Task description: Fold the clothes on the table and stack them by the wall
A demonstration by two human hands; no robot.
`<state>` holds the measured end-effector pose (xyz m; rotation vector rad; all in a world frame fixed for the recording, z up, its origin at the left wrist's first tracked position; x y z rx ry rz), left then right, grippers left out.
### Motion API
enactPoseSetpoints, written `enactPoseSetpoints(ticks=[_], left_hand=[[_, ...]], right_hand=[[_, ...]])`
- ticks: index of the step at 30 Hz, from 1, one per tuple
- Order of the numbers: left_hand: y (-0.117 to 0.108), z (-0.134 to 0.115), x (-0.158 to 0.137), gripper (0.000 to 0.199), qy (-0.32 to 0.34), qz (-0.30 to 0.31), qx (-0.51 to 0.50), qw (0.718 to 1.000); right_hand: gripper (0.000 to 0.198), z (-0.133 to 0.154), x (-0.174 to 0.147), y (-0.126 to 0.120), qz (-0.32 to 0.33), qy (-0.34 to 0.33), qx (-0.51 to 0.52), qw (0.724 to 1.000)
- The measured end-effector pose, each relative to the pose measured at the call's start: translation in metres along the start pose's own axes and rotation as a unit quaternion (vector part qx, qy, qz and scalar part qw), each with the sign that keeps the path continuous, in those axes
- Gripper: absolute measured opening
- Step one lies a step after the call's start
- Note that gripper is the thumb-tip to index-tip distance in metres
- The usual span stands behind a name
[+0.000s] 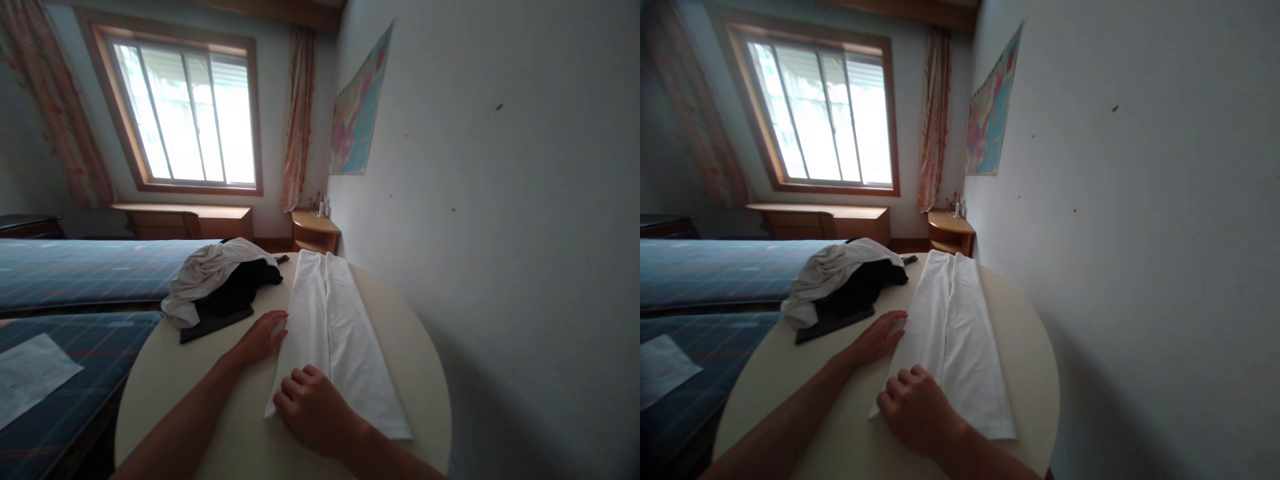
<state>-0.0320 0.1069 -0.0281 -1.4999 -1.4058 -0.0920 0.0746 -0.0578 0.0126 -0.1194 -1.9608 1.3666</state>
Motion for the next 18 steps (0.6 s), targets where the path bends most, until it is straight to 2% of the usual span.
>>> enactPoseSetpoints(ticks=[5,10,12,15,18], left_hand=[[-0.003,-0.001,0.001,0.036,-0.048,0.0,-0.008,0.999],[0.0,-0.008,-0.001,0.045,0.002,0.038,0.03,0.999],[0.003,-0.01,-0.003,0.046,0.023,0.064,0.048,0.997],[0.004,-0.014,-0.004,0.043,0.033,0.09,0.073,0.993],[0.0,-0.033,-0.002,0.037,0.055,0.087,0.06,0.993]], right_hand=[[0.005,0.007,0.001,0.005,-0.054,0.027,-0.019,0.998],[0.007,0.02,-0.002,0.017,0.0,-0.013,0.009,1.0],[0.006,0.019,-0.005,0.012,0.01,-0.022,0.055,0.998],[0.022,0.007,-0.015,-0.006,0.016,-0.024,0.156,0.987],[0.021,-0.024,-0.032,-0.023,0.023,0.042,0.222,0.974]])
Point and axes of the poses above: each hand's wrist, its own x-axis towards the middle knuckle, its own y-axis out of the palm, z = x × y, the point moved 6 cm from there along x, towards the middle knuckle, and after that the axes turned 14 degrees about -z, right-handed, at the moved point
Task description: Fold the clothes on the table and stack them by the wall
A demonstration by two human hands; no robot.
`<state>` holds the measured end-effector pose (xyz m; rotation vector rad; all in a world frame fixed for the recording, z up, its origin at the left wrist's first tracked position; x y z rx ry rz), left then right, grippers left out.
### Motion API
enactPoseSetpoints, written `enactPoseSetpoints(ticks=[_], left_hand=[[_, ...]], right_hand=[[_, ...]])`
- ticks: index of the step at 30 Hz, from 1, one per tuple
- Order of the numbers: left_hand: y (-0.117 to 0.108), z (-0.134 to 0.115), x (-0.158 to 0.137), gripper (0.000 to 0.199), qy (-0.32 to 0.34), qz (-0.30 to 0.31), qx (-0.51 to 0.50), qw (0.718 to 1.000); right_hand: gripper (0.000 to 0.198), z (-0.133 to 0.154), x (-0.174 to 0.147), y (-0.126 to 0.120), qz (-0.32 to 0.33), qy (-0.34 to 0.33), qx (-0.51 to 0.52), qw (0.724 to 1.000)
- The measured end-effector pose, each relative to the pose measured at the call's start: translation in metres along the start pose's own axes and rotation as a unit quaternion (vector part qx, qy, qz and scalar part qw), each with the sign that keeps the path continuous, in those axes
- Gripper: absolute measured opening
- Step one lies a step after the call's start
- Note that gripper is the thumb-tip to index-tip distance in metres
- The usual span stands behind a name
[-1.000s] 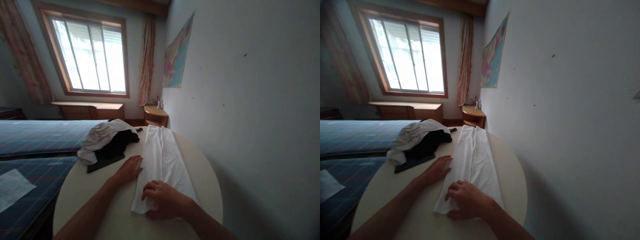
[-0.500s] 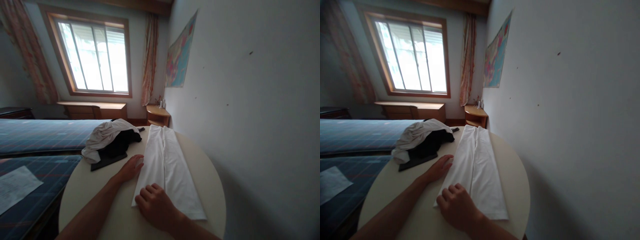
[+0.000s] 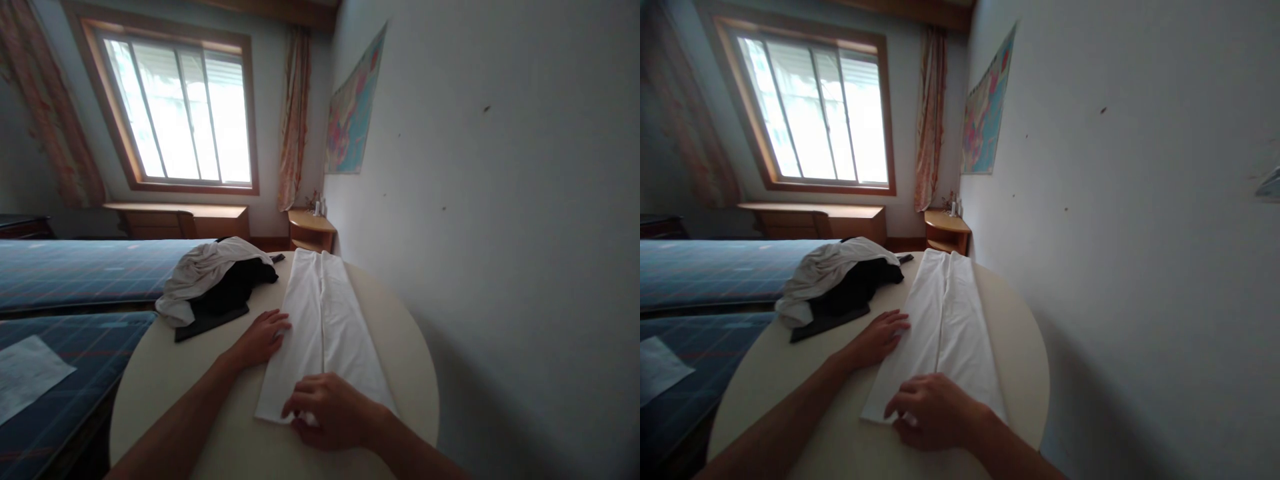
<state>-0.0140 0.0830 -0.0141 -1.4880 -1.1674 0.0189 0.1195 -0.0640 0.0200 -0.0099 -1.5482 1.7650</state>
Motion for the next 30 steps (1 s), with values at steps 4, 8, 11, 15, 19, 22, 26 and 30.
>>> enactPoseSetpoints(ticks=[4,8,11,15,19,22,26,30], left_hand=[[-0.007,-0.059,0.004,0.034,0.072,0.029,-0.086,0.993],[0.002,-0.126,-0.006,0.037,0.169,0.13,-0.154,0.965],[0.01,-0.154,-0.016,0.039,0.221,0.154,-0.181,0.946],[0.019,-0.165,-0.023,0.021,0.252,0.149,-0.166,0.942],[0.024,-0.167,-0.025,0.013,0.265,0.139,-0.132,0.945],[0.021,-0.166,-0.024,0.007,0.258,0.136,-0.154,0.944],[0.011,-0.145,-0.015,0.015,0.191,0.122,-0.165,0.96],[0.009,-0.103,-0.011,0.057,0.092,0.109,-0.068,0.987]], right_hand=[[0.021,-0.053,-0.029,-0.038,-0.047,0.133,-0.003,0.99],[0.023,-0.098,-0.058,-0.058,-0.068,0.206,-0.043,0.975],[0.025,-0.108,-0.07,-0.062,-0.084,0.217,-0.056,0.971],[0.016,-0.109,-0.07,-0.062,-0.083,0.237,-0.097,0.963],[0.021,-0.116,-0.059,-0.058,-0.054,0.268,-0.155,0.949],[0.031,-0.116,-0.052,-0.051,-0.051,0.246,-0.156,0.955],[0.06,-0.113,-0.057,-0.032,0.029,0.227,-0.104,0.968],[0.065,-0.109,-0.061,-0.028,0.05,0.248,-0.099,0.962]])
Point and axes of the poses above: each hand's wrist, its own x-axis towards the middle knuckle, its own y-axis out of the palm, z = x × y, the point moved 6 cm from there along x, towards the middle knuckle, and after that the axes turned 14 degrees about -z, right-handed, at the moved point
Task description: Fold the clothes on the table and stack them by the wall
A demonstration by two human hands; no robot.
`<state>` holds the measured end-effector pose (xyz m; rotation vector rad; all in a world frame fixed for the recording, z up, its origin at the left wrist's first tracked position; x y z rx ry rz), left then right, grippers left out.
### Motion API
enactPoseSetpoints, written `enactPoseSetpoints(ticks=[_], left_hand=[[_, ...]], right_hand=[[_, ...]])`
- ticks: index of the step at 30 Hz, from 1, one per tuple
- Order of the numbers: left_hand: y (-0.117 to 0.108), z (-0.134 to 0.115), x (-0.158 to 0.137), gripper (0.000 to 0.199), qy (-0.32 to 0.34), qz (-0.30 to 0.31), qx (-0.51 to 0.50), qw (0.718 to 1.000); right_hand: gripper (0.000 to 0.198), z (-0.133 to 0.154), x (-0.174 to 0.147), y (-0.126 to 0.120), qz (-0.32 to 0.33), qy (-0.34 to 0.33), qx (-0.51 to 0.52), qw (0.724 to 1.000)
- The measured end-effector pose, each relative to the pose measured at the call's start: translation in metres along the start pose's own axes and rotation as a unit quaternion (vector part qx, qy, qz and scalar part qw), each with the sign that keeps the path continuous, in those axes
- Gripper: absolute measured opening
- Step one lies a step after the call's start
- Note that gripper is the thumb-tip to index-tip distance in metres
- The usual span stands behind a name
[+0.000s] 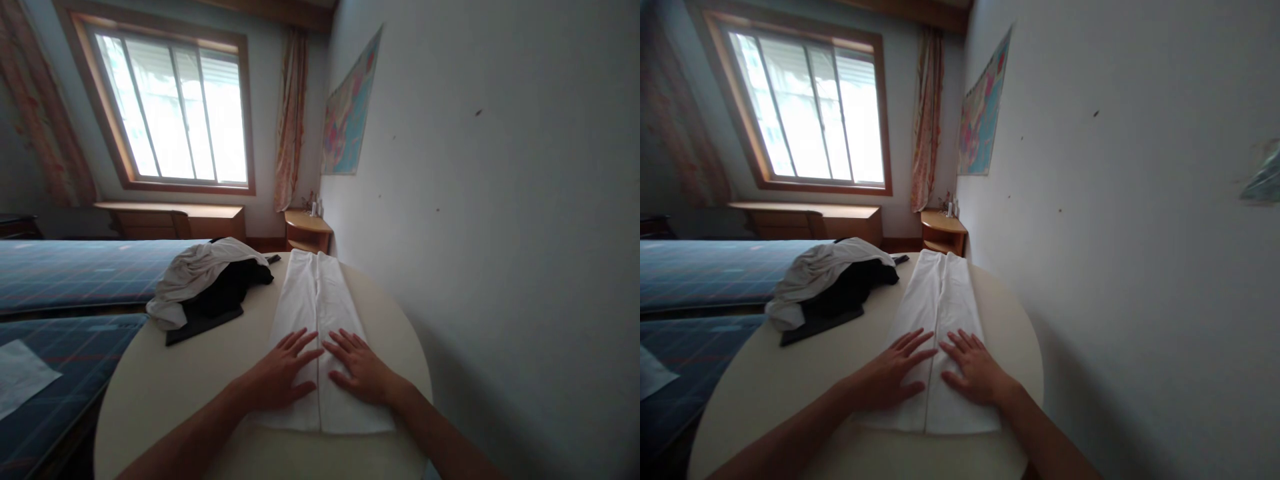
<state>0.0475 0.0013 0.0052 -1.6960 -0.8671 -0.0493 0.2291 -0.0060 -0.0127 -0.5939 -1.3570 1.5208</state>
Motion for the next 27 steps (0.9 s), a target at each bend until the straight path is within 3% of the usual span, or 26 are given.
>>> enactPoseSetpoints(ticks=[2,5,11,17,23,27], left_hand=[[0.006,0.014,-0.006,0.071,-0.021,0.035,0.019,0.999],[0.015,0.02,-0.01,0.074,-0.029,0.068,0.025,0.997],[0.017,0.012,-0.011,0.087,-0.031,0.083,0.04,0.995],[0.017,0.004,-0.012,0.089,-0.011,0.089,0.021,0.996],[0.007,-0.011,-0.023,0.081,0.009,0.09,-0.038,0.995],[-0.001,-0.021,-0.035,0.056,0.032,0.097,-0.08,0.992]], right_hand=[[0.06,0.003,0.004,-0.003,-0.025,0.012,-0.009,1.0],[0.052,0.007,0.014,-0.003,-0.054,0.024,-0.03,0.998],[0.062,0.007,0.031,0.019,0.011,0.047,-0.029,0.998],[0.06,0.009,0.029,0.02,0.006,0.1,-0.044,0.994],[0.069,0.029,0.001,0.015,0.03,0.056,-0.014,0.998],[0.073,0.039,-0.02,0.015,0.035,0.01,0.015,0.999]])
Point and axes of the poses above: each hand's wrist, its own x-axis towards the middle knuckle, its own y-axis out of the palm, z = x × y, the point moved 6 cm from there along x, towards the middle knuckle, and after that the axes turned 14 degrees about -z, right-handed, at the moved point
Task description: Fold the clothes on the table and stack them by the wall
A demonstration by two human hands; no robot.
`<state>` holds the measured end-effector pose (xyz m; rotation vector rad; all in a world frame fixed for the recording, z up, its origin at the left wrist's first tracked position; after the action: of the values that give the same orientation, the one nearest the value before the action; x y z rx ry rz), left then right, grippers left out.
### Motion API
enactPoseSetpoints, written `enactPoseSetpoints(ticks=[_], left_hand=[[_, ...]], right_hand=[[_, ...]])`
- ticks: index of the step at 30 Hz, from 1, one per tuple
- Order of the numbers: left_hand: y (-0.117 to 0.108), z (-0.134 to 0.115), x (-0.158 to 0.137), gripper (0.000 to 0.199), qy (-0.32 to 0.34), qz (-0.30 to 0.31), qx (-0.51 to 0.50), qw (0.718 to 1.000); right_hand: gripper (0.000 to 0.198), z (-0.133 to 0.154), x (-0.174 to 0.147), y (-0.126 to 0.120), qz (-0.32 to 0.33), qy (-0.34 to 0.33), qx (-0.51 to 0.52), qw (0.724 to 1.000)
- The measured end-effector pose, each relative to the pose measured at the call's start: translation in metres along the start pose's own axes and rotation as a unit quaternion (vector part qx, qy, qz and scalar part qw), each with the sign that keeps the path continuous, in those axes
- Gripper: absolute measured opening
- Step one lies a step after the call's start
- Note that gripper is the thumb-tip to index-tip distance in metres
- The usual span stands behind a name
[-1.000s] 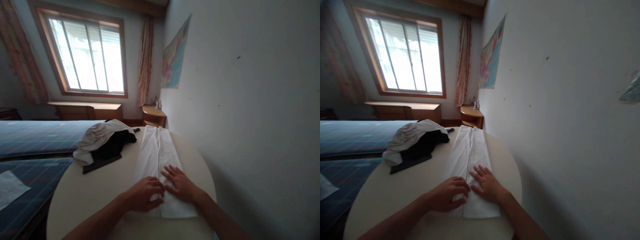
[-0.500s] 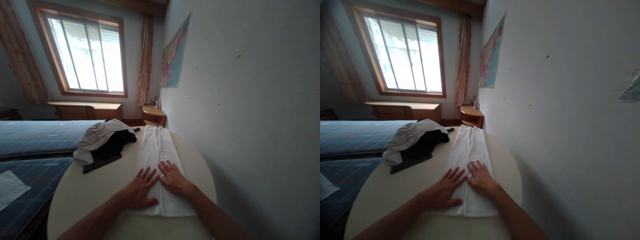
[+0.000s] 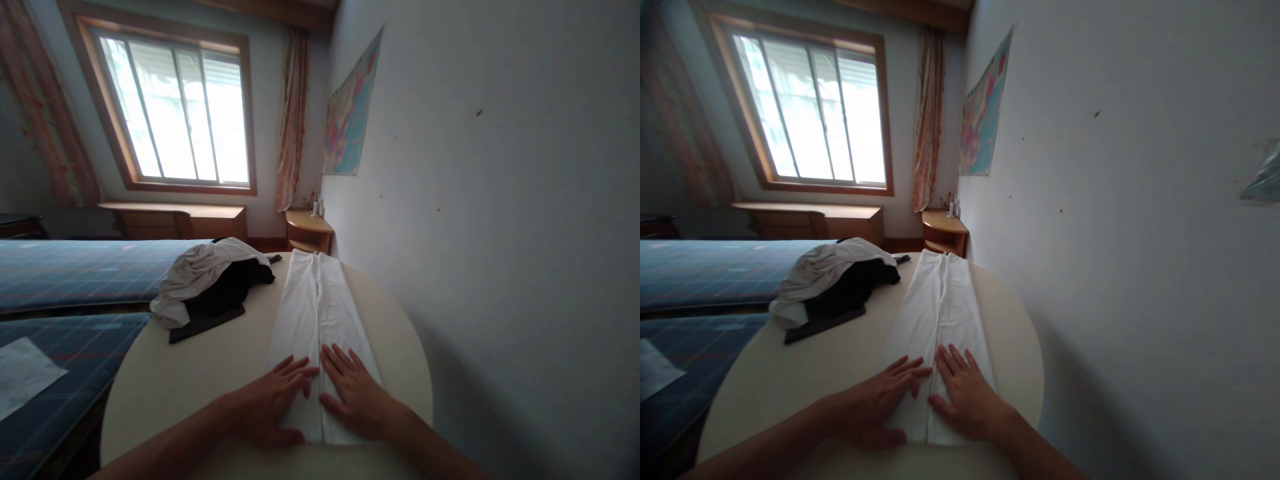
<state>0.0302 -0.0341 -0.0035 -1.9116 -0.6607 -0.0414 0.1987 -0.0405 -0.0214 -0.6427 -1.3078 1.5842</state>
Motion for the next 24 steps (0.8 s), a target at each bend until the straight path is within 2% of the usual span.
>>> enactPoseSetpoints(ticks=[2,5,10,12,14,16,18,20,24], left_hand=[[-0.001,-0.004,-0.004,0.042,0.008,0.0,0.004,1.0],[-0.001,-0.009,-0.007,0.034,0.01,-0.018,0.023,1.0],[0.003,-0.013,-0.008,0.017,0.021,-0.046,0.105,0.993],[0.004,-0.013,-0.006,0.013,0.021,-0.048,0.128,0.99],[0.005,-0.012,-0.004,0.011,0.01,-0.05,0.132,0.99],[0.003,-0.01,-0.001,0.008,-0.013,-0.056,0.127,0.99],[0.0,-0.008,0.0,0.006,-0.036,-0.064,0.114,0.991],[-0.003,-0.007,-0.001,0.008,-0.047,-0.063,0.093,0.993],[-0.011,-0.005,-0.006,0.04,-0.064,-0.048,0.049,0.996]], right_hand=[[0.072,0.001,-0.006,0.0,-0.01,0.005,-0.001,1.0],[0.069,0.008,-0.01,-0.004,-0.017,0.015,-0.002,1.0],[0.082,0.039,-0.023,-0.011,0.025,-0.08,0.05,0.995],[0.086,0.048,-0.026,-0.012,0.011,-0.102,0.061,0.993],[0.073,0.054,-0.025,-0.01,-0.029,-0.106,0.061,0.992],[0.05,0.059,-0.023,-0.007,-0.066,-0.102,0.056,0.991],[0.03,0.061,-0.019,-0.005,-0.081,-0.08,0.042,0.993],[0.023,0.06,-0.014,-0.006,-0.075,-0.048,0.025,0.996],[0.021,0.05,-0.003,-0.018,-0.082,0.012,0.053,0.995]])
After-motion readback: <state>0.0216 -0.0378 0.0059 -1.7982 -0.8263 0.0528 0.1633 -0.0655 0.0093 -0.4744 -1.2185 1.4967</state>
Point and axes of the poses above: each hand's wrist, its own x-axis towards the middle knuckle, its own y-axis out of the palm, z = x × y, the point moved 6 cm from there along x, towards the middle knuckle, and after that the axes turned 14 degrees about -z, right-handed, at the moved point
